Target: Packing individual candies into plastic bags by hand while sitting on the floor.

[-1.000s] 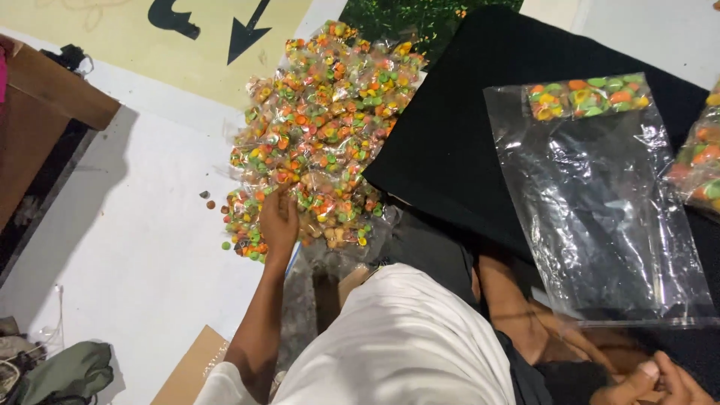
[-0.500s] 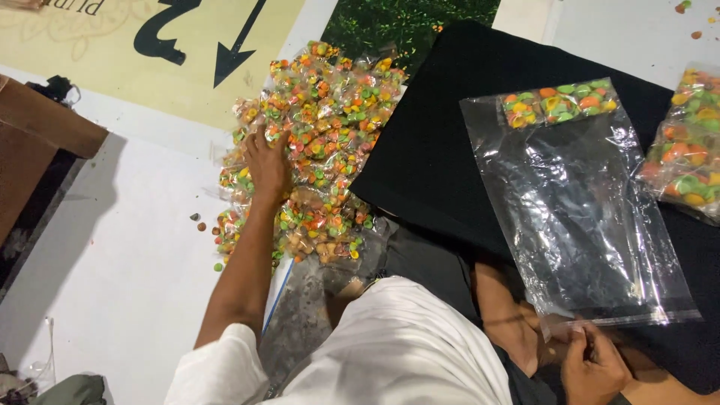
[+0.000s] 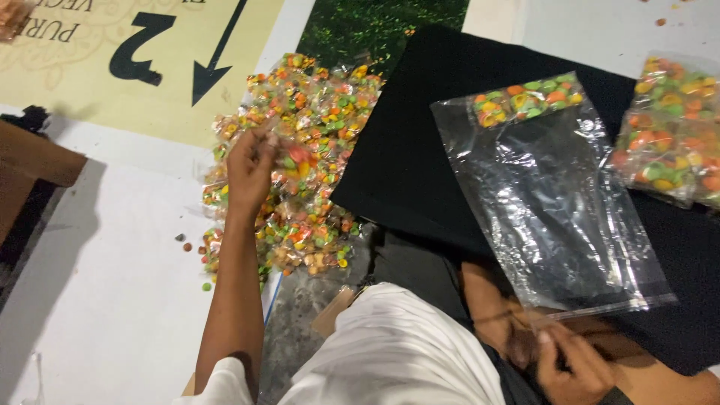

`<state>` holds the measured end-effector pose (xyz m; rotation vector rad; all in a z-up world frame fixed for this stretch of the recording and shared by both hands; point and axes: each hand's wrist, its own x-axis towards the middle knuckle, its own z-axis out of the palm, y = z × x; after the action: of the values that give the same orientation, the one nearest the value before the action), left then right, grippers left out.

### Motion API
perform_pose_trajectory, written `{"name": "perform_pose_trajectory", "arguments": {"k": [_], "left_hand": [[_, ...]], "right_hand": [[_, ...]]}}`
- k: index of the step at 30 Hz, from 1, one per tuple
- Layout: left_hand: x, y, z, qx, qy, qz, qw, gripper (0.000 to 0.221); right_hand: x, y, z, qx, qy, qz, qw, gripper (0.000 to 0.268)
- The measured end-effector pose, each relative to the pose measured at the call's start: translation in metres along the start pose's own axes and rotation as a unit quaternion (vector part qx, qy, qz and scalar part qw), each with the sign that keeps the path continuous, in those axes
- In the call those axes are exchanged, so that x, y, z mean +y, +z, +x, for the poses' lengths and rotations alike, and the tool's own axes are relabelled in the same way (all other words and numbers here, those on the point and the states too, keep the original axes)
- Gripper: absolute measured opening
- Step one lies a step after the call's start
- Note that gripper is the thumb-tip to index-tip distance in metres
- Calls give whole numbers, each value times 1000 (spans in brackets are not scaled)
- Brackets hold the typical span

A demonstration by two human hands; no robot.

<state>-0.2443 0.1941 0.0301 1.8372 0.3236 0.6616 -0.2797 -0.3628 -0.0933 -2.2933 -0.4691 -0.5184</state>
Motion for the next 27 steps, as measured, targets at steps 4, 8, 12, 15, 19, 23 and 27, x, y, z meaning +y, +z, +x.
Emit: {"name": "perform_pose_trajectory", "arguments": {"k": [4, 8, 12, 15, 19, 23, 27], "left_hand": [[50, 41, -26, -55, -11, -25, 998, 11], [79, 80, -47, -164, -18, -90, 982, 13], [109, 104, -65, -250, -34, -99, 963, 20], [112, 115, -72, -285, 17, -60, 956, 11], [123, 126, -79, -304, 31, -67, 950, 4], [110, 137, -87, -312, 24, -92, 945, 4], [105, 143, -93, -318, -15, -116, 941, 30]], "right_hand": [[-87, -24, 36, -8, -55, 80, 995, 10], [-150, -27, 69, 15, 9, 137, 990, 12], [-178, -9, 119, -102, 88, 270, 953, 25], [-174, 30, 132, -52, 112, 388, 913, 38], [-166, 53, 131, -69, 128, 463, 874, 37], [-158, 63, 128, -53, 131, 494, 858, 19], [-146, 65, 124, -55, 148, 512, 844, 13]]}}
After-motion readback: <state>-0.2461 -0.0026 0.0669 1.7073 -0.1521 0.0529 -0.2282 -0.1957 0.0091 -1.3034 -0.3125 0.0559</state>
